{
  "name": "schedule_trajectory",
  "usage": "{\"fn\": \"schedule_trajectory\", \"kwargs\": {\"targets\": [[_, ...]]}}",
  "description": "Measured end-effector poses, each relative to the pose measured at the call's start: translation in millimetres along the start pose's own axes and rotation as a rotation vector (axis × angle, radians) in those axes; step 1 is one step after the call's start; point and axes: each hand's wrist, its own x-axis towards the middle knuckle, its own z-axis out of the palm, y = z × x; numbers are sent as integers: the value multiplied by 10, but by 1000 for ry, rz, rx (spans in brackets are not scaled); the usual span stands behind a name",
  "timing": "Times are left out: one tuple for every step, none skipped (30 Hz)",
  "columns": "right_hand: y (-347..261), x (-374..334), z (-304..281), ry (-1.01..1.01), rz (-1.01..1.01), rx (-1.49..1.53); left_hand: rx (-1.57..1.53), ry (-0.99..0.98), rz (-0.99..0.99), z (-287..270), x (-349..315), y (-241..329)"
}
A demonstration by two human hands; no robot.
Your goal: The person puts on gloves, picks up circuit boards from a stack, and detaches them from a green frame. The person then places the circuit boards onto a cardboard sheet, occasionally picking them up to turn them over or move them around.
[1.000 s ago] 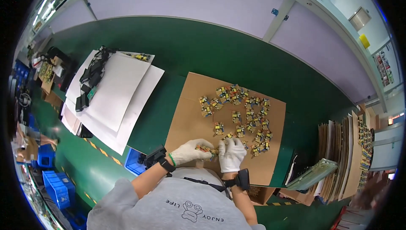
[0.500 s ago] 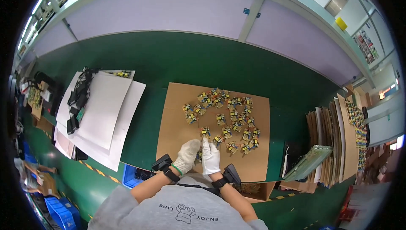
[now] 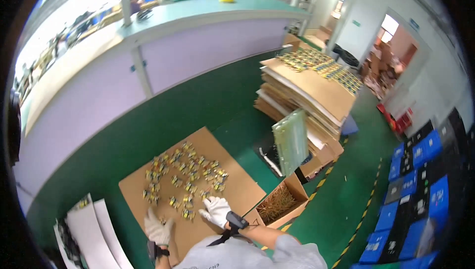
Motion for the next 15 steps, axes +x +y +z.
{"fn": "schedule_trajectory", "kwargs": {"targets": [[5, -26, 19, 129, 48, 43, 58, -52, -149, -5, 13, -4], [12, -69, 47, 133, 101, 36, 171, 39, -197, 10, -1, 14], [16, -100, 80, 86, 211, 121, 92, -56, -276, -20, -23, 10], [7, -134, 113, -15, 380, 199, 21, -98, -358, -28, -23, 33], [-15, -162, 136, -91, 545, 282, -29, -83, -299, -46, -48, 64], [-44, -156, 143, -52, 581, 434, -88, -139, -278, -68, -58, 101], [-72, -159, 118, -17, 646, 565, -132, -253, -305, -101, -71, 137], [-53, -144, 41, -65, 647, 739, -147, -210, -281, -98, -67, 193], [-52, -119, -61, -131, 691, 657, -166, -166, -260, -114, -88, 231], [-5, -112, -222, -30, 607, 485, -187, -121, -242, -127, -80, 258], [70, -122, -424, 28, 550, 309, -57, -13, -232, -141, -85, 272], [225, -124, -686, 75, 552, 296, -7, 61, -225, -163, -70, 262], [445, -143, -994, 114, 553, 279, 42, 132, -226, -172, -55, 240], [639, -155, -1291, 237, 586, 286, 89, 148, -250, -196, -55, 192], [852, -166, -1593, 375, 606, 288, 132, 165, -278, -207, -48, 143]]}}
